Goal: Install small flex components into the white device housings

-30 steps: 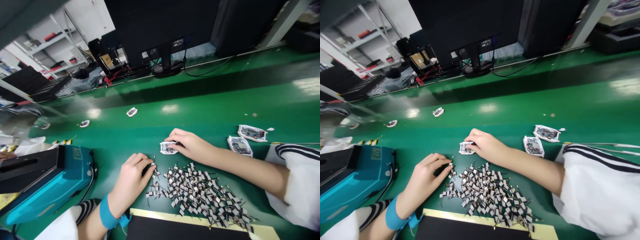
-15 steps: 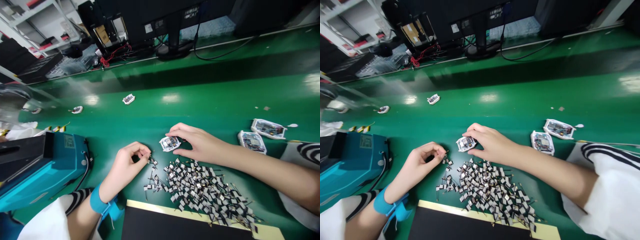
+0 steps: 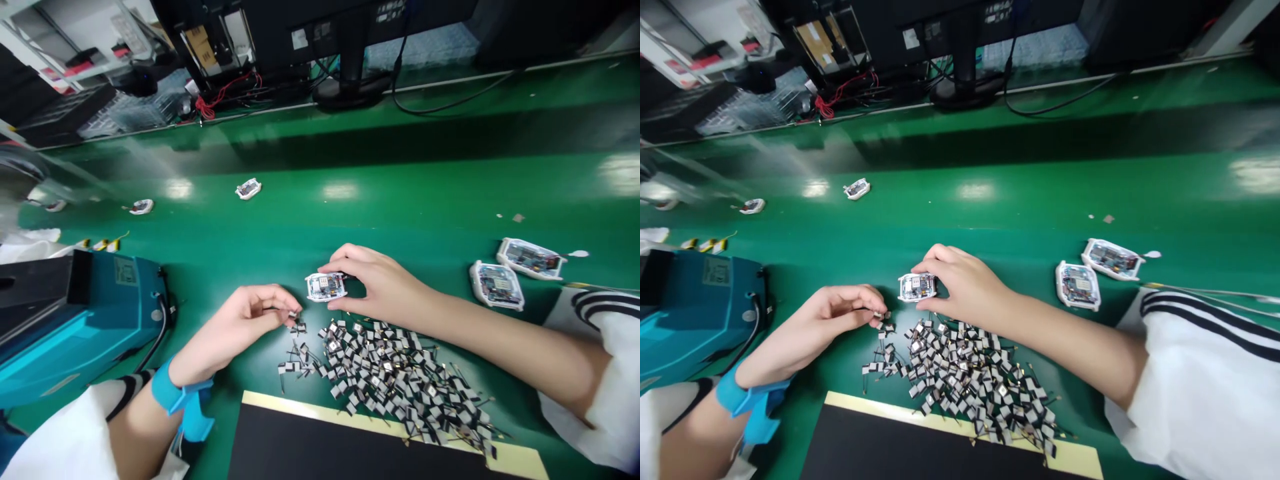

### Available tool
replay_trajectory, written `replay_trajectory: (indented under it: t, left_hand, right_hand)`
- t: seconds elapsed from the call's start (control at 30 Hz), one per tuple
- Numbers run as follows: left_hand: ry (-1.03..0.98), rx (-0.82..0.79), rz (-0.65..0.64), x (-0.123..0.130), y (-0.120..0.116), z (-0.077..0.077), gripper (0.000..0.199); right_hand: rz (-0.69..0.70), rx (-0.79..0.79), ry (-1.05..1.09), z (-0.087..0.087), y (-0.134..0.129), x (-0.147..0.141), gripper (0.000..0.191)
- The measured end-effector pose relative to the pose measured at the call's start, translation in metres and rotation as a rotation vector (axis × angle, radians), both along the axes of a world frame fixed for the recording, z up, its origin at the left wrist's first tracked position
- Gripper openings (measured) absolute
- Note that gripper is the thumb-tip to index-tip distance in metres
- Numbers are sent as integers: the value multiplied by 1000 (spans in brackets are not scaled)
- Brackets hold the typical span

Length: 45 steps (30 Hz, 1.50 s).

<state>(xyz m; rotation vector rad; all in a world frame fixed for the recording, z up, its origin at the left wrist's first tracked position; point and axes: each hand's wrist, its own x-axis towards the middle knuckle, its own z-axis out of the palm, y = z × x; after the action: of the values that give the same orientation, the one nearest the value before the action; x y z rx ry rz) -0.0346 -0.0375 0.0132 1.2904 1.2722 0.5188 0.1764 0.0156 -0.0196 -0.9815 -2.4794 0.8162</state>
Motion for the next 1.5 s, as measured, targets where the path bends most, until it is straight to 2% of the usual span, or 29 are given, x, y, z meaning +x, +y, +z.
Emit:
replay_trajectory:
  t: [0.17, 0.33, 0.63, 0.77, 0.97, 1.07, 1.2, 1.3, 1.4, 1.5]
  left_hand:
    - [-44, -48, 110, 2, -2, -2, 8]
    - [-108, -21, 166, 2, -2, -4, 10]
    - [-108, -75, 53, -1, -1, 1, 11]
    - [16, 57, 85, 1, -2, -2, 5]
    - [307, 324, 27, -2, -2, -10, 5]
    - [398, 455, 52, -6, 0, -13, 10]
    - [336, 519, 117, -8, 2, -14, 20]
    - [252, 541, 147, -4, 2, -11, 11]
    - [216, 600, 118, 2, 2, -8, 5]
    - [281, 665, 41, 7, 6, -6, 7]
  right_hand:
    - [-5, 29, -3, -3, 1, -3, 35]
    - [26, 37, 1, -2, 2, 0, 34]
    - [42, 72, -9, -3, 2, 1, 33]
    - [48, 86, -17, -4, 2, 2, 34]
    - [51, 99, -20, -5, 2, 1, 35]
    - [56, 103, -19, -4, 2, 2, 35]
    - [48, 95, -12, -4, 2, 3, 39]
    - [53, 77, 31, -5, 6, 0, 40]
    - [79, 78, 75, -7, 9, -8, 37]
    - [95, 89, 87, -7, 10, -15, 38]
